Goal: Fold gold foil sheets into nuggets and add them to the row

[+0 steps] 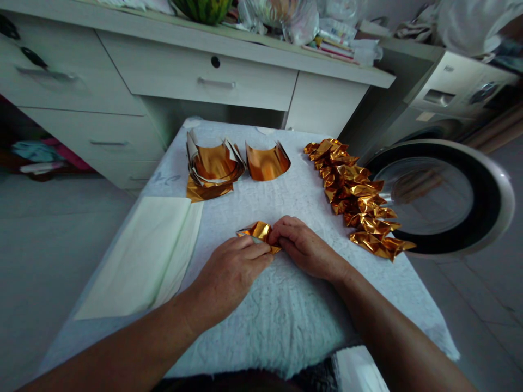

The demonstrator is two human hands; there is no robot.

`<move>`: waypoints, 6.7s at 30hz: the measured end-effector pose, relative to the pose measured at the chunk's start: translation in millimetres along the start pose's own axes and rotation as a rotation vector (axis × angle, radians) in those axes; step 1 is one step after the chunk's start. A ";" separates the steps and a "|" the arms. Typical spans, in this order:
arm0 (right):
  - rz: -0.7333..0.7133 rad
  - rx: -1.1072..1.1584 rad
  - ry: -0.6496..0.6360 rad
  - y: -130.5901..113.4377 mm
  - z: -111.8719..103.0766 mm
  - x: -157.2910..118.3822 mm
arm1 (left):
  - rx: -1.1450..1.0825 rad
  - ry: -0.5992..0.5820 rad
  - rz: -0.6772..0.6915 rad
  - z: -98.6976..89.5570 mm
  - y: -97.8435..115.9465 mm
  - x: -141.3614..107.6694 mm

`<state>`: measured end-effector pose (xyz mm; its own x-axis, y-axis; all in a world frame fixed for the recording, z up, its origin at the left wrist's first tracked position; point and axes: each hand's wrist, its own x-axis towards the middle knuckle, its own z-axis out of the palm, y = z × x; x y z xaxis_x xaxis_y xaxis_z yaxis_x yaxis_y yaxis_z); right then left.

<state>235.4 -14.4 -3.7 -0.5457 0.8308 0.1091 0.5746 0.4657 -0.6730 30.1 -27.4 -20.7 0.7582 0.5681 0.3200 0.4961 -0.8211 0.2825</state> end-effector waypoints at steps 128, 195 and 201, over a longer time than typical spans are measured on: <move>-0.120 -0.281 0.000 -8.0 3.7 -7.9 | -0.024 0.114 -0.350 -25.8 -15.5 -6.8; 0.173 -0.240 0.074 -6.7 8.1 -2.1 | 0.049 -0.112 -0.373 -15.2 -20.8 2.4; 0.223 -0.292 0.098 -4.1 9.0 -0.2 | 0.123 -0.135 -0.392 -14.1 -19.0 4.5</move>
<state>227.7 -19.2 -7.5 -0.3345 0.9403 0.0628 0.8300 0.3255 -0.4528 18.1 -8.4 -11.9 0.5464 0.8330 0.0868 0.7984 -0.5494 0.2465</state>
